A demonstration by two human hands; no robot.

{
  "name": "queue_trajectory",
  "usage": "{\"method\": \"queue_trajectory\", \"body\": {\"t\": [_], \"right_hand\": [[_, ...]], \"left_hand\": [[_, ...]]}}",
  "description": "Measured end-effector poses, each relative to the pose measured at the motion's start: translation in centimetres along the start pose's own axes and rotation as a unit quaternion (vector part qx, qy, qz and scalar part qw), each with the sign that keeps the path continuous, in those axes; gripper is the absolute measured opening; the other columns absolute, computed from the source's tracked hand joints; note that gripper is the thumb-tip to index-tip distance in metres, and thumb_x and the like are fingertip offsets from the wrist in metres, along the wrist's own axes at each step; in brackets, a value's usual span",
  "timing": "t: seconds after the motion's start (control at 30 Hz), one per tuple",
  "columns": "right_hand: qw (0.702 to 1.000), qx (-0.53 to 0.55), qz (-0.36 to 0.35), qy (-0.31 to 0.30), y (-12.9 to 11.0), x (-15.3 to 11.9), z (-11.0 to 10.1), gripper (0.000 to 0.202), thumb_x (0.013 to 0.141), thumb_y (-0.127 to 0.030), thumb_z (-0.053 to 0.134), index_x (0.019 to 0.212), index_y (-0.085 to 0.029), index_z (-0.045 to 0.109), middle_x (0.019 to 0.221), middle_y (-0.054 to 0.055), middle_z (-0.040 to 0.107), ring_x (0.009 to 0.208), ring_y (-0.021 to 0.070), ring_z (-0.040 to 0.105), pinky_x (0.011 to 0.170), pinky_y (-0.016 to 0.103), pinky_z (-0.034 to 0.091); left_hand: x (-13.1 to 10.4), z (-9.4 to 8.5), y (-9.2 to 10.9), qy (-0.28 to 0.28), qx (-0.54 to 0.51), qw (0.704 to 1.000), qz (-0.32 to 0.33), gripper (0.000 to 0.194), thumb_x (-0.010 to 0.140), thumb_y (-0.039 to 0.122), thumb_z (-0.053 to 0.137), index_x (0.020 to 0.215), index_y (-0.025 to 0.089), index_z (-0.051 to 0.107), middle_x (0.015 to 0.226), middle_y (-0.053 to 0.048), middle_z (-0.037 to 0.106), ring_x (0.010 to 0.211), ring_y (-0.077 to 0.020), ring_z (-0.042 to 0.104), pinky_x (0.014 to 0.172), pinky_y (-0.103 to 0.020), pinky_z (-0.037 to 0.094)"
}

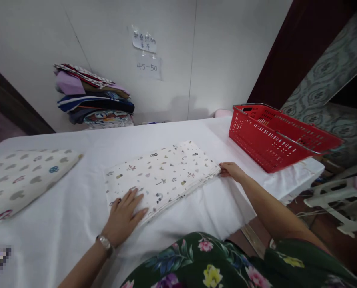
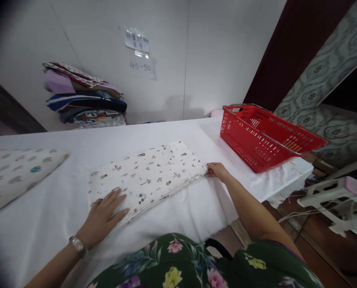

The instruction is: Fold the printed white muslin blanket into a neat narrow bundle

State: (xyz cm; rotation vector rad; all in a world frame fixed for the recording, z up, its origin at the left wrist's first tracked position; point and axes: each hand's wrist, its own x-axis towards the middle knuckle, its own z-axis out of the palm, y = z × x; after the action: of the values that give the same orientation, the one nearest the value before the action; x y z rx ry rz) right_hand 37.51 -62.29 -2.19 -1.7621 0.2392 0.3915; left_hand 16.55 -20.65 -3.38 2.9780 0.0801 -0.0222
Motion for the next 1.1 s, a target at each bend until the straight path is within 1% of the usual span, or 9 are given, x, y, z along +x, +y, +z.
{"method": "queue_trajectory", "body": {"t": [0.1, 0.17, 0.27, 0.37, 0.6, 0.73, 0.83, 1.03, 1.1], "right_hand": [[0.999, -0.029, 0.019, 0.007, -0.3, 0.5, 0.1, 0.022, 0.087, -0.03, 0.056, 0.085, -0.009, 0.06, 0.067, 0.009, 0.064, 0.05, 0.0129, 0.059, 0.047, 0.024, 0.053], [0.998, -0.046, 0.03, 0.011, -0.4, 0.7, 0.0, 0.027, 0.087, -0.035, 0.056, 0.082, -0.009, 0.059, 0.06, 0.007, 0.062, 0.046, 0.0142, 0.058, 0.042, 0.024, 0.051], [0.997, -0.061, 0.048, 0.009, -0.6, 0.7, -0.1, 0.031, 0.087, -0.038, 0.055, 0.079, -0.009, 0.057, 0.055, 0.007, 0.061, 0.042, 0.0166, 0.058, 0.039, 0.027, 0.05], [0.997, -0.059, 0.059, -0.004, -0.9, 0.4, 0.0, 0.031, 0.089, -0.037, 0.052, 0.078, -0.009, 0.057, 0.055, 0.008, 0.061, 0.043, 0.0177, 0.059, 0.04, 0.028, 0.051], [0.999, 0.007, 0.04, -0.005, -1.1, -0.2, 0.4, 0.024, 0.092, -0.033, 0.046, 0.086, -0.012, 0.056, 0.062, 0.004, 0.06, 0.052, 0.0134, 0.06, 0.054, 0.026, 0.054], [0.999, 0.033, 0.028, -0.009, -0.8, -0.4, 0.4, 0.021, 0.092, -0.032, 0.048, 0.088, -0.013, 0.055, 0.069, 0.004, 0.061, 0.056, 0.0114, 0.059, 0.052, 0.022, 0.052], [0.999, 0.028, 0.017, -0.02, -0.8, -0.7, 0.3, 0.019, 0.09, -0.032, 0.051, 0.087, -0.014, 0.057, 0.071, 0.003, 0.061, 0.056, 0.0106, 0.058, 0.049, 0.02, 0.05], [1.0, 0.001, -0.027, -0.015, -0.5, -1.4, 0.2, 0.01, 0.083, -0.027, 0.06, 0.086, -0.018, 0.055, 0.075, 0.0, 0.061, 0.064, 0.0107, 0.06, 0.058, 0.022, 0.053], [0.999, -0.017, -0.029, -0.012, -0.4, -1.4, 0.2, 0.011, 0.081, -0.025, 0.063, 0.081, -0.018, 0.055, 0.074, 0.001, 0.062, 0.065, 0.0113, 0.06, 0.057, 0.021, 0.052]], "left_hand": [[-2.2, 0.9, -0.1, 0.03, -0.004, 0.999, 0.029, 0.054, 0.082, 0.052, 0.038, 0.128, 0.027, 0.052, 0.144, -0.002, 0.035, 0.135, -0.0248, 0.028, 0.111, -0.045, 0.021], [-3.3, 1.6, -0.7, 0.072, -0.004, 0.996, 0.06, 0.054, 0.083, 0.052, 0.038, 0.127, 0.026, 0.051, 0.143, -0.004, 0.038, 0.133, -0.0252, 0.032, 0.109, -0.045, 0.024], [-4.4, 2.5, -1.5, 0.146, 0.01, 0.982, 0.12, 0.057, 0.083, 0.054, 0.041, 0.128, 0.022, 0.049, 0.14, -0.007, 0.042, 0.13, -0.027, 0.037, 0.107, -0.047, 0.027], [-4.9, 3.0, -1.7, 0.189, 0.033, 0.969, 0.157, 0.058, 0.082, 0.054, 0.046, 0.13, 0.021, 0.047, 0.139, -0.009, 0.044, 0.128, -0.0276, 0.039, 0.107, -0.047, 0.026], [-4.7, 3.0, -1.5, 0.213, 0.033, 0.963, 0.164, 0.055, 0.082, 0.051, 0.047, 0.129, 0.022, 0.047, 0.137, -0.008, 0.046, 0.126, -0.0279, 0.042, 0.104, -0.048, 0.029], [-4.8, 2.9, -1.5, 0.217, 0.039, 0.96, 0.17, 0.055, 0.082, 0.049, 0.049, 0.128, 0.02, 0.047, 0.137, -0.01, 0.047, 0.126, -0.0284, 0.042, 0.103, -0.048, 0.031], [-4.8, 2.8, -1.4, 0.223, 0.043, 0.958, 0.175, 0.055, 0.082, 0.049, 0.048, 0.127, 0.019, 0.047, 0.136, -0.011, 0.047, 0.126, -0.0287, 0.042, 0.102, -0.048, 0.031], [-4.8, 2.8, -1.3, 0.225, 0.053, 0.956, 0.178, 0.054, 0.083, 0.049, 0.045, 0.127, 0.018, 0.047, 0.136, -0.011, 0.047, 0.126, -0.0285, 0.042, 0.102, -0.048, 0.031], [-4.8, 2.8, -1.3, 0.223, 0.049, 0.958, 0.175, 0.054, 0.083, 0.049, 0.045, 0.127, 0.018, 0.047, 0.137, -0.011, 0.047, 0.126, -0.029, 0.042, 0.102, -0.049, 0.031]]}}
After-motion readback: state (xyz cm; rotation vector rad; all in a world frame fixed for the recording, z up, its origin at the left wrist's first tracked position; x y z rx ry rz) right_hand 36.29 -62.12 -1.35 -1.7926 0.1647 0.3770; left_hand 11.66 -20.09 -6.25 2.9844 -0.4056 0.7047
